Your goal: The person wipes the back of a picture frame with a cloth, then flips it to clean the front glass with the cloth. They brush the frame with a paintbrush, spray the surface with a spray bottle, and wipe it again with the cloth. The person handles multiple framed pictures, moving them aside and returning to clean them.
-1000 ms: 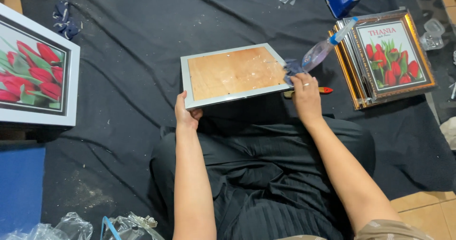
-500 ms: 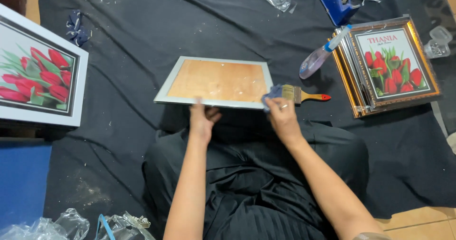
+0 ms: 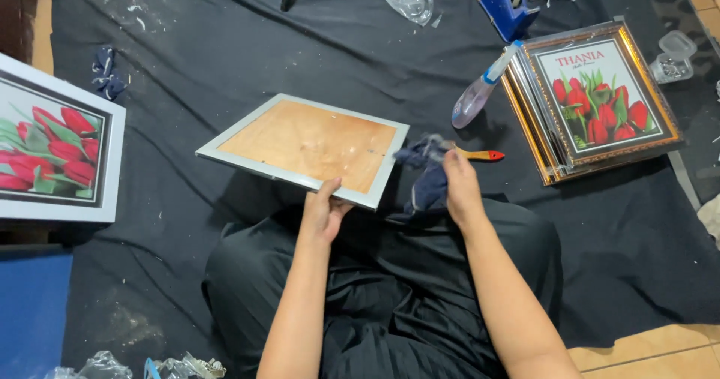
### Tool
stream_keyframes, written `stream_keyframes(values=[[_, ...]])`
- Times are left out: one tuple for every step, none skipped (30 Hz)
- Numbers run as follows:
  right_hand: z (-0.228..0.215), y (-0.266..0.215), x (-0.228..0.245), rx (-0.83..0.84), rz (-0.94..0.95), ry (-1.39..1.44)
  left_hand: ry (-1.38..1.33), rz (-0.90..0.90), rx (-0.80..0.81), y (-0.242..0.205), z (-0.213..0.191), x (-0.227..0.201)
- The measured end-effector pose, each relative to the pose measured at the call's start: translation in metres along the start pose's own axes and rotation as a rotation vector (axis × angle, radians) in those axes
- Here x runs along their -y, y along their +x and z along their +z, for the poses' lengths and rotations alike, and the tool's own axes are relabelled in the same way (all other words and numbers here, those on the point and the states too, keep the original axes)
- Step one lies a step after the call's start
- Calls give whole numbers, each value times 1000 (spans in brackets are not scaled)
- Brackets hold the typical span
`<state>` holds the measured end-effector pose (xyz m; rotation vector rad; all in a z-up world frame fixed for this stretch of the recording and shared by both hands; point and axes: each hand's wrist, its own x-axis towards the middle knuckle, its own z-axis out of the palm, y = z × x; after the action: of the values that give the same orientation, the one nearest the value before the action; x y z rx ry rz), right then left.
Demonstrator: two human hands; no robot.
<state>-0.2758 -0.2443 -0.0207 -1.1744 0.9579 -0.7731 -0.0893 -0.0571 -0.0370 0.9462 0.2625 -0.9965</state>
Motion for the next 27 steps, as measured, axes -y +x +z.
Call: stream_keyframes(values=[[-7, 9, -11, -2, 3, 2, 3, -2, -2, -2, -2, -7], [-14, 18, -21, -51, -39, 130, -5, -27, 23, -3, -5, -14], [-19, 28, -32, -96, -83, 258, -16, -50, 47, -5, -8, -22], [-15, 20, -23, -95, -82, 259, -16, -48, 46, 23, -38, -5], [-11, 13, -13, -116, -158, 186, -23, -77, 69, 52, -66, 13], [-7, 7, -3, -137, -235, 113, -31, -105, 92, 81, -95, 29], [-9, 5, -12, -133, -237, 111, -35, -104, 93, 88, -93, 31], [-10, 4, -21, -111, -326, -153, -30, -138, 116, 95, -92, 33], [-12, 2, -30, -88, -410, -418, -26, -173, 138, 102, -91, 35], [11, -17, -22, -85, -411, -421, -30, -173, 139, 99, -87, 34], [32, -36, -14, 92, -561, -645, -30, -208, 134, 97, -83, 33], [54, -55, -6, 275, -707, -868, -30, -242, 130, 95, -78, 33], [64, -66, 0, 271, -709, -872, -31, -245, 135, 79, -61, 22], [74, -77, 5, 378, -902, -901, -47, -262, 127, 64, -45, 10], [86, -89, 10, 490, -1093, -919, -62, -278, 113, 46, -32, -4], [79, -77, 2, 490, -1092, -920, -61, -279, 113, 56, -46, 2], [72, -66, -6, 417, -1104, -977, -49, -273, 83, 65, -61, 8], [65, -56, -14, 343, -1115, -1033, -37, -267, 53, 74, -77, 14], [50, -34, -26, 342, -1111, -1037, -37, -273, 53, 58, -62, 2], [34, -14, -38, 241, -1077, -1180, -44, -263, 33, 42, -48, -10], [20, 7, -50, 136, -1040, -1318, -50, -250, 12, 27, -35, -24], [-1, 30, -65, 136, -1038, -1320, -50, -253, 12, 66, -77, 10], [-21, 53, -80, 19, -967, -1345, -33, -267, 8, 104, -118, 40], [-42, 77, -95, -99, -895, -1367, -15, -281, 5, 144, -154, 68], [-33, 66, -88, -100, -895, -1369, -16, -282, 7, 143, -154, 72], [-23, 55, -81, -47, -926, -1545, 4, -289, 14, 141, -154, 77], [-13, 46, -74, 6, -955, -1719, 25, -292, 23, 141, -153, 79]])
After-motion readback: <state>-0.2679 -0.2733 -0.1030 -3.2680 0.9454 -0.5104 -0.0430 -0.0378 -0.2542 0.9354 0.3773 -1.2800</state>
